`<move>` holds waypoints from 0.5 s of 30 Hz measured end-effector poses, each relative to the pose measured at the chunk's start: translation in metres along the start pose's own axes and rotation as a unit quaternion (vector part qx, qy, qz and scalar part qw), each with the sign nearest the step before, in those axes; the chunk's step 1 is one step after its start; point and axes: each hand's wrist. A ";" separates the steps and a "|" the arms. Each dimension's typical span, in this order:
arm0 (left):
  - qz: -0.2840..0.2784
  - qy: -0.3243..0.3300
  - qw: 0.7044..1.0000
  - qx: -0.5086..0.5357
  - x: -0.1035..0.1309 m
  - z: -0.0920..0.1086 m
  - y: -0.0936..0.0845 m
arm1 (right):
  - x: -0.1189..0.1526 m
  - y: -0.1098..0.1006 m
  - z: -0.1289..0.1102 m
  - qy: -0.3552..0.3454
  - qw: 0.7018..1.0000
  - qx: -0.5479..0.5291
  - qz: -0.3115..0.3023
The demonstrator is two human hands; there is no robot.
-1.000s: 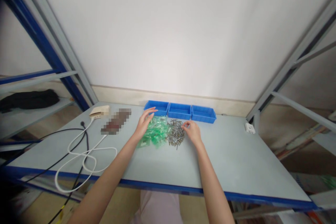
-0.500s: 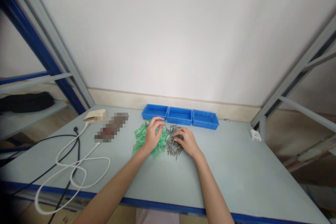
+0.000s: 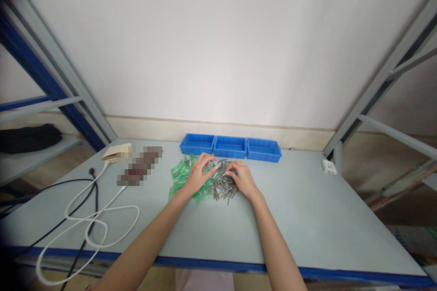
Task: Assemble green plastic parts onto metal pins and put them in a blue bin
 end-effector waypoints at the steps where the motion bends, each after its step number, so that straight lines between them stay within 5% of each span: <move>1: -0.015 0.007 1.000 -0.005 0.001 0.001 0.001 | -0.001 -0.002 0.000 0.010 0.999 -0.021 0.028; 5: -0.051 0.024 0.998 -0.004 0.004 0.003 0.007 | -0.001 -0.006 -0.002 0.056 0.989 -0.066 0.118; 15: -0.046 0.002 0.999 -0.003 0.002 0.006 0.010 | -0.001 0.001 -0.016 0.063 0.987 -0.049 0.140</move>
Point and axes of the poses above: each hand's wrist, its own x-axis away from the middle knuckle, its own y-axis out of the palm, z = x × y, and after that the axes turned 2 degrees about -y, right-handed
